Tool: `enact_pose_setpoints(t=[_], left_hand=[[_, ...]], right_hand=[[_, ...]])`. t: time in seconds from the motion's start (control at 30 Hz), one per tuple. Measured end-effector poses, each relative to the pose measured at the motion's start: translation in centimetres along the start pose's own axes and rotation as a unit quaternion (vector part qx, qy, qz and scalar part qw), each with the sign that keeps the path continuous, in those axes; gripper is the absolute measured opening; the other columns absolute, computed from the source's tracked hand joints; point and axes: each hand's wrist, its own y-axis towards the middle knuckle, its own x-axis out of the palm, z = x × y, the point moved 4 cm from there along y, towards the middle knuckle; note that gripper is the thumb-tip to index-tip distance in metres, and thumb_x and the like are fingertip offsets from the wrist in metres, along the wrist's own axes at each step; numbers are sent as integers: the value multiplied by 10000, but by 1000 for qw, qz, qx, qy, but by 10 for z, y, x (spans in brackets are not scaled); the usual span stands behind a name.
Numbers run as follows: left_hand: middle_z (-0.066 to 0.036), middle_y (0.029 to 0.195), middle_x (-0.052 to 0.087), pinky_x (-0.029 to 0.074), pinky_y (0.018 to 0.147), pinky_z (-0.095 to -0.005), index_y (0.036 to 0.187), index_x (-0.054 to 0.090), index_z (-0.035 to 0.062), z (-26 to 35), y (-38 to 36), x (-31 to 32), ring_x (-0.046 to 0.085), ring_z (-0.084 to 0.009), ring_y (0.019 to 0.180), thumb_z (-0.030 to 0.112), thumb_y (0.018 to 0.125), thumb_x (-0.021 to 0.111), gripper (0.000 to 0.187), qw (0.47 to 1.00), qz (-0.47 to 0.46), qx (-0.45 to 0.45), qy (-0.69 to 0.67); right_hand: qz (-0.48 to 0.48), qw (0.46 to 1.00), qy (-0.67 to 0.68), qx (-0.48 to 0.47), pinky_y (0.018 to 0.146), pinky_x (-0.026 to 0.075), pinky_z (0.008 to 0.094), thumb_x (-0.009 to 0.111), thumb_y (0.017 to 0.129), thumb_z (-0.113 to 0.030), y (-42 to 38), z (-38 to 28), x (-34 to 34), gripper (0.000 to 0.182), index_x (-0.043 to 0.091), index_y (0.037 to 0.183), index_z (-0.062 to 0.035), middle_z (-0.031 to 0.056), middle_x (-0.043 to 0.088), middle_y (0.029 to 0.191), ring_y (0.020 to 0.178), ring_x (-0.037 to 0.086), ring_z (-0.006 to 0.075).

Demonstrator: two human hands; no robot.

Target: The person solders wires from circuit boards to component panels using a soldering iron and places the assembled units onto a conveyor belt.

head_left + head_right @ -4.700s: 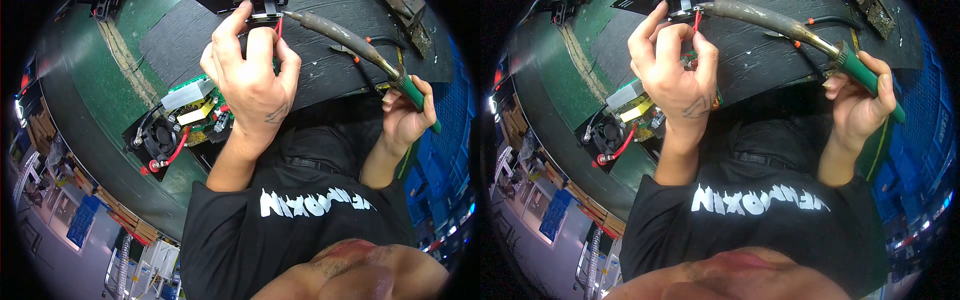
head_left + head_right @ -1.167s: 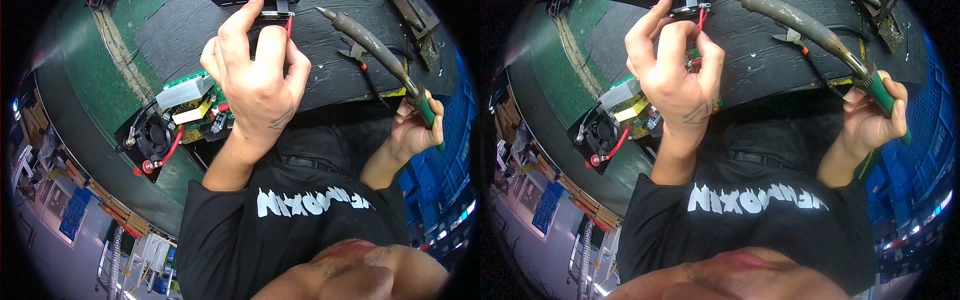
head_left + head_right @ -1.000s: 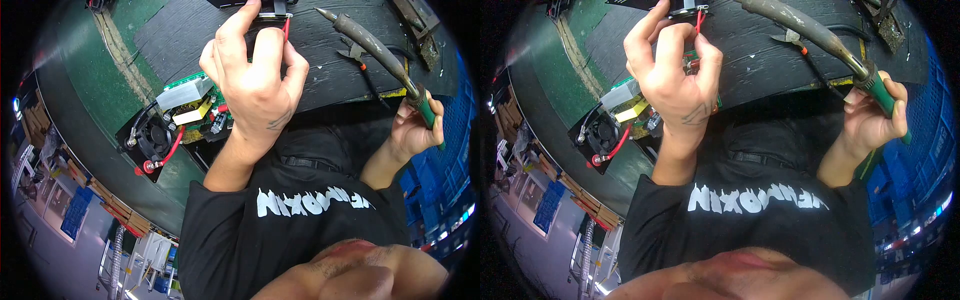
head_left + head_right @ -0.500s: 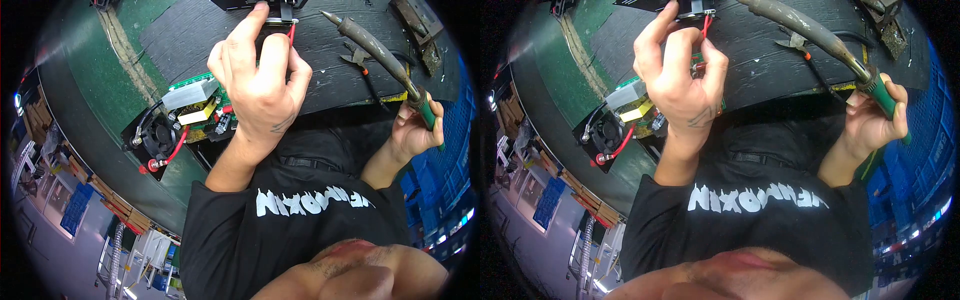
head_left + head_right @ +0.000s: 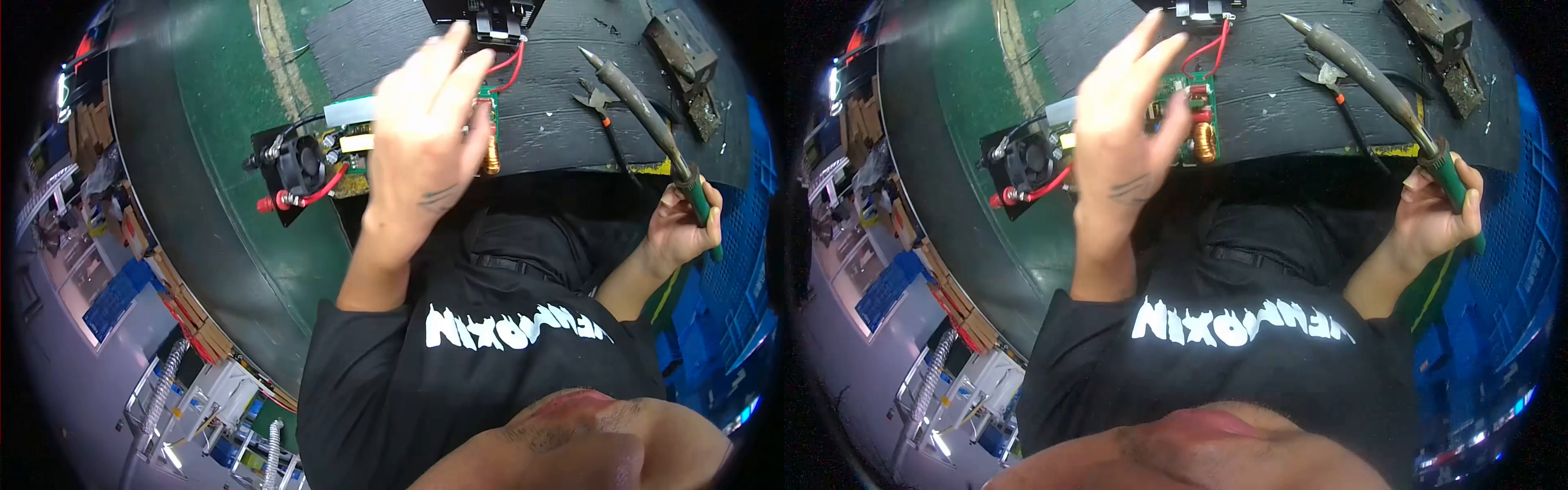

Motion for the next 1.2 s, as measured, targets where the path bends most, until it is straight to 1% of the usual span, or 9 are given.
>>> enact_pose_setpoints(t=[0.2,0.4,0.5,0.67,0.9,0.97,1.0,1.13,1.2], left_hand=[[-120,1080,629,452,875,-384,1083,617,37,-28,-20,-52,594,-308,994,98,742,696,356,974,-71,-9,217],[-111,860,612,471,740,-373,947,623,36,-32,-4,-52,595,-296,833,163,754,697,243,954,-217,-53,198],[-113,814,588,471,718,-378,883,614,41,-34,4,-49,585,-304,805,203,755,698,223,951,-226,29,211],[-129,819,578,475,717,-405,849,591,37,-29,13,-54,578,-324,794,235,783,672,224,895,-332,3,298],[-159,837,612,482,723,-396,908,611,19,-45,-9,-111,600,-338,810,183,775,675,221,929,-252,-1,271],[-162,860,626,483,725,-393,943,628,18,-65,-24,-132,611,-337,805,154,764,684,232,918,-266,-96,279],[-162,857,631,484,722,-389,936,633,17,-73,-35,-145,615,-335,805,152,761,686,226,914,-261,-122,287],[-169,821,664,498,688,-348,940,663,-1,-116,-87,-210,657,-283,751,149,759,695,237,892,-227,-268,285],[-171,812,671,500,680,-336,945,669,-6,-145,-123,-237,665,-261,734,152,759,698,246,876,-219,-327,278]], right_hand=[[13,999,20,-21,596,515,289,427,889,-289,-22,-2,-11,410,643,1053,19,236,655,991,706,635,254],[16,997,33,-62,600,516,286,406,901,-290,-50,-24,-20,421,642,1055,23,221,658,1005,698,636,251],[39,996,36,-78,596,515,281,410,903,-297,-62,-30,-27,417,636,1062,15,214,659,1008,686,635,241],[47,992,39,-109,560,507,278,414,902,-304,-67,-37,-33,411,629,1053,13,208,659,1009,659,626,227],[89,991,38,-92,495,473,255,404,905,-312,-61,-26,-54,418,624,1041,16,186,678,898,605,607,213],[96,992,18,-79,476,454,250,389,911,-311,-58,-23,-57,428,623,1044,22,193,677,885,597,601,211],[157,986,-4,-58,439,430,268,424,864,-361,-58,-19,-66,444,606,1023,11,193,655,830,541,587,221],[121,991,-13,-56,439,429,268,424,866,-365,-51,-20,-51,448,606,1019,15,195,655,827,543,588,224],[54,996,11,-64,463,431,241,396,913,-326,-43,-19,-44,439,620,1055,24,194,671,883,595,594,206]])
